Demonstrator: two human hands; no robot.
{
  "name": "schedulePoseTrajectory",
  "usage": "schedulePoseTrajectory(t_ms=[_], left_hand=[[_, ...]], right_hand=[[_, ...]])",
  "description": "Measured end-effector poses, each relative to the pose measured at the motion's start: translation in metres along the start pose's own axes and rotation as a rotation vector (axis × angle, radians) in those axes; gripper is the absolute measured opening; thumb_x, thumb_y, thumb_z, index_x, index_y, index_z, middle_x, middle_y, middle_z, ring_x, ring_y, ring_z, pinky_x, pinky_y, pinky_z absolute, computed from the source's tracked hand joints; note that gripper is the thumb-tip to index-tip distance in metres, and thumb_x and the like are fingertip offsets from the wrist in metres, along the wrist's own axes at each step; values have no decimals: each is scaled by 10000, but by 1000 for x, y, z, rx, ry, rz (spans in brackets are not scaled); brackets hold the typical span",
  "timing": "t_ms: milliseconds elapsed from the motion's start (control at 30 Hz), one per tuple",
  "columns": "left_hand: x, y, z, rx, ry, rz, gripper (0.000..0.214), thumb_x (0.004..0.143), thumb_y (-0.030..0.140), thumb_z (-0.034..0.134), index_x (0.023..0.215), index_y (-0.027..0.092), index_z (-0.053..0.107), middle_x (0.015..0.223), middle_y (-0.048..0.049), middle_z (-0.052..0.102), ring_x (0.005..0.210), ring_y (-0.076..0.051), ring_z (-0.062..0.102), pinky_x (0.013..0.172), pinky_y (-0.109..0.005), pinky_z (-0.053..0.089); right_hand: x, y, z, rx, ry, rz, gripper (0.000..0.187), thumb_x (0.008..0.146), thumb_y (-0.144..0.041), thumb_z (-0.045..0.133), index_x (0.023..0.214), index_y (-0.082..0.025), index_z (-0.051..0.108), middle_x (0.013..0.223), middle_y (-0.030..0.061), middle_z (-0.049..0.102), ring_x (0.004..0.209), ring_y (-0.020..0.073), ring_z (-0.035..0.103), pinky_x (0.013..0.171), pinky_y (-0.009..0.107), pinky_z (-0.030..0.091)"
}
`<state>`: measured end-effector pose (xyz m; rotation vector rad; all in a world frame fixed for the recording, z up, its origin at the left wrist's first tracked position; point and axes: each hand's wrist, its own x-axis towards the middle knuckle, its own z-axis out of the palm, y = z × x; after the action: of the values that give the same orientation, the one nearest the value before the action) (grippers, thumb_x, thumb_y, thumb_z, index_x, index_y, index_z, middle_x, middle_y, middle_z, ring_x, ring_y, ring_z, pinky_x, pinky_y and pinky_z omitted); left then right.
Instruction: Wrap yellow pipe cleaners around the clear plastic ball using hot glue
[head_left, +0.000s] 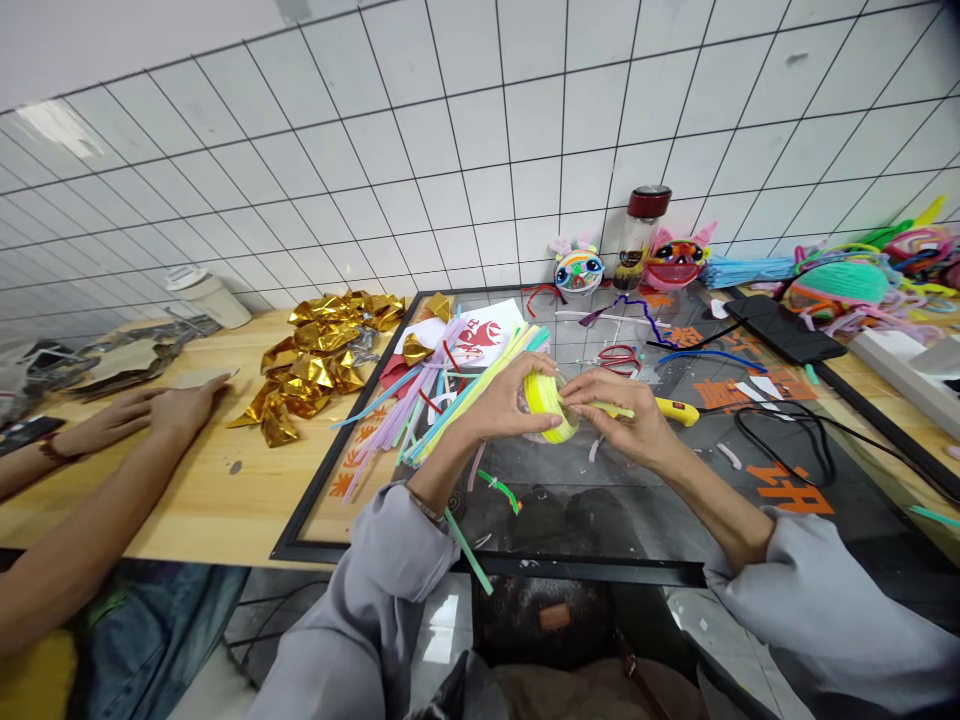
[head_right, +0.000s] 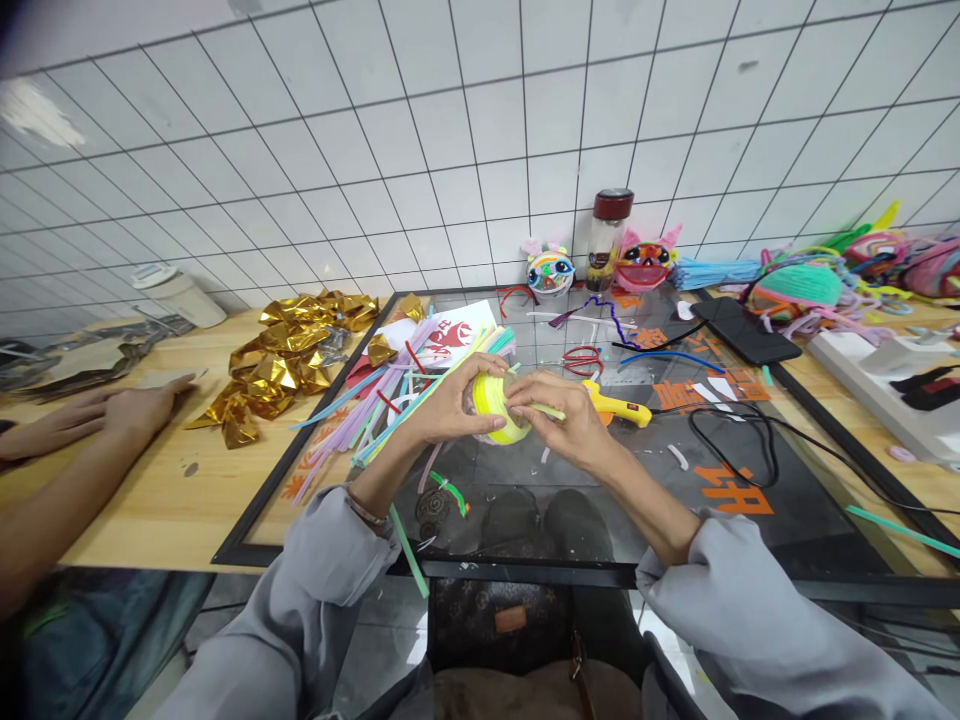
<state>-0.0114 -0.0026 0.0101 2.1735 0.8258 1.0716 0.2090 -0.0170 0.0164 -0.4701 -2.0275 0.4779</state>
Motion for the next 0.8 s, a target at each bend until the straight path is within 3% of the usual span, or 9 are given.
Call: schedulePoseTrajectory(t_ms=[133,267,367,800], left_hand=[[0,0,0,-10,-2,-10,480,758,480,785,1083,200,569,1210,-123,614,1228,-292,572,1105,-469,415],[0,4,0,-71,16,-40,459,882,627,595,1056,201,592,1193,-116,625,1227,-272,575,1123,-452,408],[0,5,4,-110,55,-70,444,926,632,521,1027,207,598,1161,-105,635,1209,-259,583,1123,-443,411],[1,-4,10,-146,120,-86,363,864,533,668,979,197,592,1156,-104,641,1191,-248,593,1101,-437,421]], right_hand=[[0,-1,1,2,-4,7,197,970,-312,599,898,-208,751,920,82,740,836,182,697,747,326,563],[0,-1,1,3,-9,17,220,973,-335,593,888,-208,751,921,81,733,832,182,692,744,325,559],[-1,0,2,4,-5,14,206,971,-327,598,893,-210,749,914,78,731,830,179,692,741,322,561],[-1,0,3,-2,3,-36,162,966,-260,601,920,-208,748,924,78,734,838,174,694,739,317,562]])
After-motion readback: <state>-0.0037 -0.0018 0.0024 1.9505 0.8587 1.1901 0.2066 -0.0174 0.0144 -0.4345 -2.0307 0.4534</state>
